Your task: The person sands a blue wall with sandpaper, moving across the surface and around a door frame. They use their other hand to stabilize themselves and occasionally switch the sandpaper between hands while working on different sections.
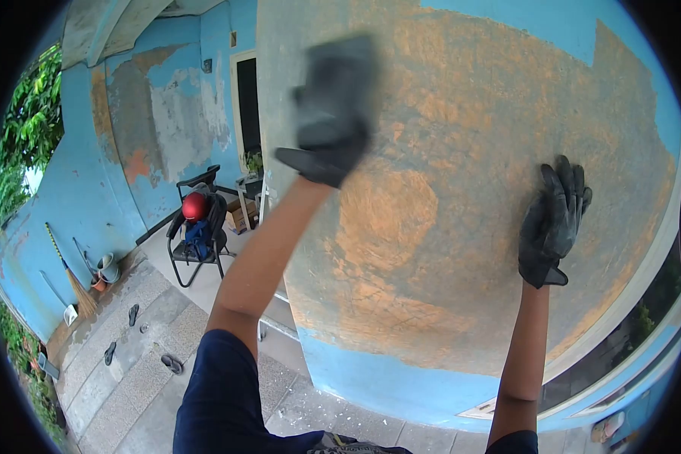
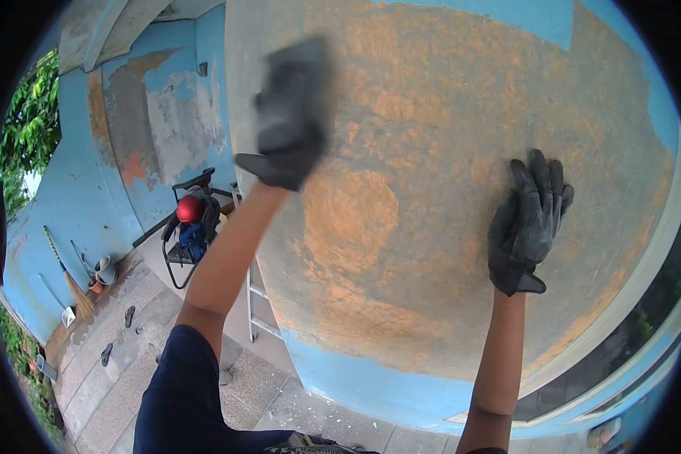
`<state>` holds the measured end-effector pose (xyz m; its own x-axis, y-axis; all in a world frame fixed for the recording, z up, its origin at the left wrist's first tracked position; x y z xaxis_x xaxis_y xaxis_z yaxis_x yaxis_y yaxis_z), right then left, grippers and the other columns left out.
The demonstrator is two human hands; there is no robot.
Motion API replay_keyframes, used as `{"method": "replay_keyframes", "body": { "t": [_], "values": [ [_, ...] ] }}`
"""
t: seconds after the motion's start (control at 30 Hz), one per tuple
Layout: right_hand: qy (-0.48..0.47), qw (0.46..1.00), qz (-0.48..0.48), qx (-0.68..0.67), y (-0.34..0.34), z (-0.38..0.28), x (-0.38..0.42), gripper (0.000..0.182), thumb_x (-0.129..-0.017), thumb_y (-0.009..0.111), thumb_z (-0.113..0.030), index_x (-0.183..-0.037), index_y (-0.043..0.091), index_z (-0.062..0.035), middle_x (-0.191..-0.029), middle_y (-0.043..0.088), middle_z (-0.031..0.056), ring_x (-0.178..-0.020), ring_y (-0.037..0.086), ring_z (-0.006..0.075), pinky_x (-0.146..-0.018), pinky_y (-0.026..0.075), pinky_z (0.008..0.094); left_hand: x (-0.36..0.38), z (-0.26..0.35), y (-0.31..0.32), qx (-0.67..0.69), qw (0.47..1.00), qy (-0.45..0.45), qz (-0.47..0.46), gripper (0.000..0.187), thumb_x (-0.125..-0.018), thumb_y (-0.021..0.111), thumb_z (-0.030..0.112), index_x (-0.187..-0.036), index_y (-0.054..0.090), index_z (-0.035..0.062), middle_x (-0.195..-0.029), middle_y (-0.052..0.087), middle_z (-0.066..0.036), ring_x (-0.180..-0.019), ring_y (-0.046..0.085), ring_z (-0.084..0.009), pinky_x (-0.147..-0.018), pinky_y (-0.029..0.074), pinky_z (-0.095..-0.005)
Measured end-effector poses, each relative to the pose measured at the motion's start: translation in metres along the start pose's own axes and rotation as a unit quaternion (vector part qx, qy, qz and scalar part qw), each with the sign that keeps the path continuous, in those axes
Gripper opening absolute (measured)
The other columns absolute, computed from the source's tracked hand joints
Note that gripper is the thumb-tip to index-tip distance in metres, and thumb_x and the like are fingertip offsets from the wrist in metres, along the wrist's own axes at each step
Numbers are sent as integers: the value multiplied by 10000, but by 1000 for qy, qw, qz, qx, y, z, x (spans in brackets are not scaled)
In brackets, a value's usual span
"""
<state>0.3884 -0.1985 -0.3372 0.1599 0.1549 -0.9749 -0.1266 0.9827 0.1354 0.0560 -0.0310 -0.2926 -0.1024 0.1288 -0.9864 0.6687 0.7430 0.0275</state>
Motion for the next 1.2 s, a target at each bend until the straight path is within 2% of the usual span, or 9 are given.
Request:
{"method": "replay_keyframes", "body": {
  "t": [0.03,0.1,0.47,0.57,0.77,0.97,1.07,1.13,1.2],
  "values": [
    [-4,1000,10,-1,-1,-1,1,311,-995,551,-163,-1261,710,-137,-1427,629,102,-1438,463,364,-1216,259,585,3,-25,-7,-176,983,16,43,700,-954,595,192,-1581,318,52,-1484,479,-223,-1305,530,-346,-1043,473,-433],
    [-9,1000,10,3,0,-2,2,313,-994,552,-164,-1263,709,-137,-1425,631,101,-1435,468,364,-1215,262,584,-3,-60,-42,-189,958,-211,30,696,-950,589,195,-1576,320,52,-1456,452,-336,-1294,534,-457,-1051,468,-494],
    [79,979,30,-186,-1,-76,8,339,-964,597,-121,-1286,693,-82,-1468,569,207,-1430,462,415,-1173,357,551,24,156,25,-82,990,11,-115,762,-932,581,381,-1606,322,136,-1640,346,-158,-1541,275,-352,-1185,207,-636],
    [-88,968,-90,-219,12,-119,-11,485,-937,666,-228,-1395,615,-76,-1500,529,227,-1427,452,453,-1128,409,562,20,168,19,5,996,25,-86,580,-968,579,307,-1497,505,78,-1542,476,-217,-1454,426,-394,-1151,309,-662],
    [-108,961,-160,-196,43,-122,-22,782,-873,727,-489,-1505,492,-93,-1534,498,199,-1393,491,454,-1117,421,582,27,142,8,72,995,50,-47,647,-893,720,378,-1433,560,61,-1416,604,-195,-1382,517,-404,-1175,390,-517],
    [-119,968,-176,-136,41,-123,-16,796,-837,791,-401,-1510,483,-108,-1519,527,157,-1394,504,407,-1134,430,563,29,119,-9,155,975,158,-1,508,-855,769,202,-1323,632,60,-1388,627,-179,-1291,604,-391,-1057,520,-490],
    [-81,975,-161,-127,55,-107,-12,657,-835,796,-242,-1440,567,-129,-1479,573,140,-1393,525,338,-1121,455,528,29,115,-30,214,973,80,-32,523,-814,776,28,-1312,623,62,-1320,648,-181,-1259,624,-349,-1065,514,-442],
    [-107,977,-151,-103,60,-102,-8,579,-837,779,-187,-1388,611,-133,-1449,602,120,-1388,535,311,-1116,463,513,45,82,-19,383,885,-256,-66,469,-852,767,18,-1297,627,63,-1224,677,-144,-1179,656,-292,-1029,529,-400],
    [-135,977,-142,-79,62,-101,-4,509,-839,762,-131,-1336,654,-137,-1419,631,100,-1383,544,284,-1111,472,497,46,81,-16,368,886,-269,-88,443,-878,771,81,-1296,627,62,-1194,682,-124,-1148,660,-259,-1011,529,-385]
  ]
}}
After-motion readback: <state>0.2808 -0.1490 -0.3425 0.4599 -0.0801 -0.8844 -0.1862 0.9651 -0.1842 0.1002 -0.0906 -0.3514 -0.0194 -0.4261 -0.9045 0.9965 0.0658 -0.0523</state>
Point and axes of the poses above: each hand's wrist, its own x-axis away from the middle knuckle, its own y-axis out of the palm, z = x × y, the point moved 7 cm from there along -x, towards the middle knuckle
